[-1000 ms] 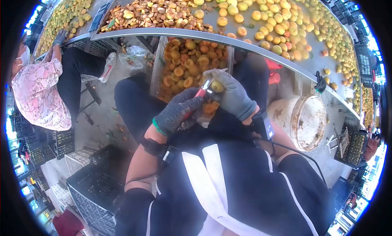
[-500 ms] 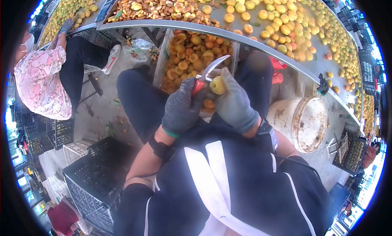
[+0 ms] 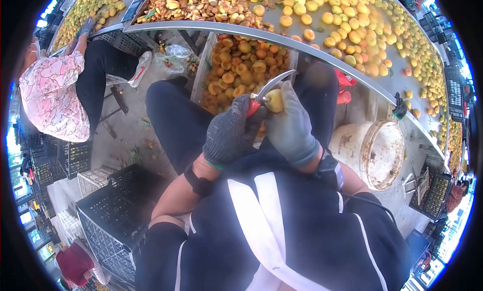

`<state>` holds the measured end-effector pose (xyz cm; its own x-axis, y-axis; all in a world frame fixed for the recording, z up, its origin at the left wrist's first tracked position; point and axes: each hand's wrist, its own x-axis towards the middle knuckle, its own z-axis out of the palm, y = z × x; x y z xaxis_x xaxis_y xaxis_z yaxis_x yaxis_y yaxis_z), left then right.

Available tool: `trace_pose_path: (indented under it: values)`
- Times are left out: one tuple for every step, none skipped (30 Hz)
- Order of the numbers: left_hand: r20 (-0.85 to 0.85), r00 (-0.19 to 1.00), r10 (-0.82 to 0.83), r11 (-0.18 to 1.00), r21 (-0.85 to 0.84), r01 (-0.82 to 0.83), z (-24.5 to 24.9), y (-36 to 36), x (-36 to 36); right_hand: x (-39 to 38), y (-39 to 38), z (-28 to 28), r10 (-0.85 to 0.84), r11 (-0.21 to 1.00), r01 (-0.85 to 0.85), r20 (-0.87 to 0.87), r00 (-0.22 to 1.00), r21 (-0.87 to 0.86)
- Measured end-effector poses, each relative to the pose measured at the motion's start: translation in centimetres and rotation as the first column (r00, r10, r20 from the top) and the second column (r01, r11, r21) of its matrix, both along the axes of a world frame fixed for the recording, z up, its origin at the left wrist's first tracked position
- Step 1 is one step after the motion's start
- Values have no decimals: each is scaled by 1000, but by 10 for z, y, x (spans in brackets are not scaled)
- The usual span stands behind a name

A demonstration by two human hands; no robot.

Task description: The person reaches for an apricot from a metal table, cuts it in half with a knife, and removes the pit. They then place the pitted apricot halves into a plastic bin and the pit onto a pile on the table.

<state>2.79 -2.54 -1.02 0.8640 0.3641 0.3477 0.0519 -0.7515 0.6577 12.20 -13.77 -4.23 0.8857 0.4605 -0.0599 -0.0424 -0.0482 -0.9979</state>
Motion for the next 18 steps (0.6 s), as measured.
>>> trace_pose_path:
  values:
    - [0,1000,0,1000,0,0,2,-1,1,0,-2,-4,0,1000,0,0,1000,0]
    - [-32,999,10,1000,-1,-10,6,-3,1,-1,0,7,67,944,33,-287,955,330]
    - [-63,998,19,1000,-2,-19,9,-4,2,-2,1,17,221,785,158,-510,831,598]
    - [-63,998,19,1000,-2,-19,9,-5,2,-3,1,22,221,785,158,-509,832,599]
    - [-55,998,37,999,7,-36,9,-6,2,-4,1,27,213,796,158,-514,831,585]
    - [-47,997,54,998,14,-54,9,-7,2,-6,0,29,204,806,158,-518,831,571]
    - [-47,997,54,998,15,-54,7,-7,2,-7,-1,27,204,806,158,-517,831,571]
    - [-40,997,63,998,7,-63,4,-6,1,-8,-1,25,155,864,63,-383,910,499]
    - [-35,997,72,997,-1,-73,3,-6,0,-9,-1,24,122,913,-17,-234,965,407]
    - [-36,997,72,997,0,-72,3,-7,-1,-10,-2,26,122,913,-16,-235,964,407]
    - [-50,996,69,998,-2,-70,4,-8,-2,-12,-1,33,143,880,39,-343,928,474]
    - [-63,996,67,998,-5,-67,4,-8,-2,-13,-1,37,173,842,101,-443,880,530]
    - [-64,996,68,998,-4,-69,3,-8,-3,-13,-1,36,174,842,101,-444,879,531]
    - [-49,997,54,998,-9,-55,1,-8,-3,-13,-1,34,180,836,113,-463,868,536]
    - [-34,999,40,999,-15,-41,0,-8,-3,-12,-1,33,184,831,125,-481,857,542]
    - [-34,999,40,999,-15,-41,1,-8,-3,-11,-2,33,185,831,125,-482,857,542]
    - [-19,999,46,999,-1,-46,1,-9,-3,-10,-3,32,206,827,89,-447,871,555]
    - [-4,999,50,999,14,-50,1,-10,-4,-10,-4,32,228,822,51,-411,883,567]
